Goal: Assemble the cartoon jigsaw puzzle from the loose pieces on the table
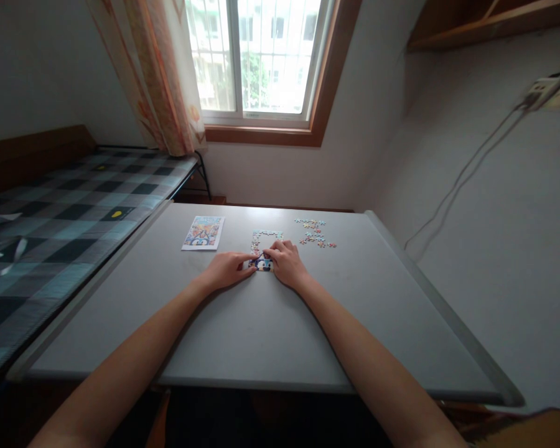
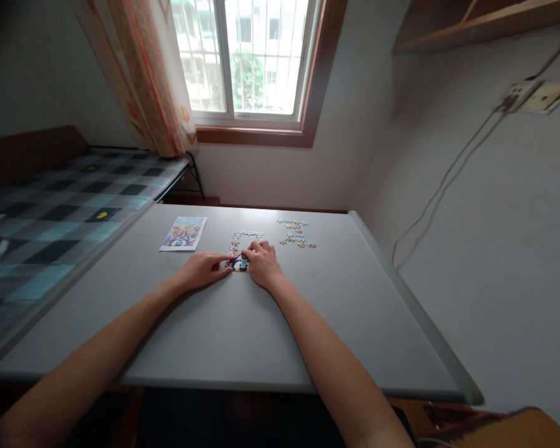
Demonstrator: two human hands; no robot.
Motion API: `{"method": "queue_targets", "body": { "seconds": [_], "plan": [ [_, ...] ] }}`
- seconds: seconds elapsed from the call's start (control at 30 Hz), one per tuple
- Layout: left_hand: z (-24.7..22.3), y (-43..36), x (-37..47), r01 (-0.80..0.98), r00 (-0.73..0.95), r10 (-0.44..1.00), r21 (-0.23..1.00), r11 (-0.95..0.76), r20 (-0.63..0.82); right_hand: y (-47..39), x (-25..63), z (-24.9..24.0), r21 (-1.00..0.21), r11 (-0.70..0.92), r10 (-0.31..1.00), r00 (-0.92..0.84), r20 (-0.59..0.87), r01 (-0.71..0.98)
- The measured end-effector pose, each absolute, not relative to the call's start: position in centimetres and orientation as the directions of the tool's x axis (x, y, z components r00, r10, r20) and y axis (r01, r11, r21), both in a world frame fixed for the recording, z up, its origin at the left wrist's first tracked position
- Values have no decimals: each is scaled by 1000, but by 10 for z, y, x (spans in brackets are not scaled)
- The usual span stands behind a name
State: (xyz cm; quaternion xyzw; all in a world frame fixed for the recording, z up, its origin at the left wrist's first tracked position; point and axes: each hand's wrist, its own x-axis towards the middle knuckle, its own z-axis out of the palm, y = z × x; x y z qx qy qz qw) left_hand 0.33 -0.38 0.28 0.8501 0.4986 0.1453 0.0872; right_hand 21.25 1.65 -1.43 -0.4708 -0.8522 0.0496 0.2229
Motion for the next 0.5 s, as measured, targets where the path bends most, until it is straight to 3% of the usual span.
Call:
{"method": "queue_targets", "body": {
  "seconds": [0.27, 0.5],
  "plan": [
    [3, -3, 3, 823, 466, 869, 280, -495, 166, 23, 215, -17, -444, 368, 906, -208, 368, 817],
    [2, -3, 2, 827, 457, 874, 282, -486, 164, 23, 215, -19, -476, 335, 912, -152, 381, 813]
  ]
}}
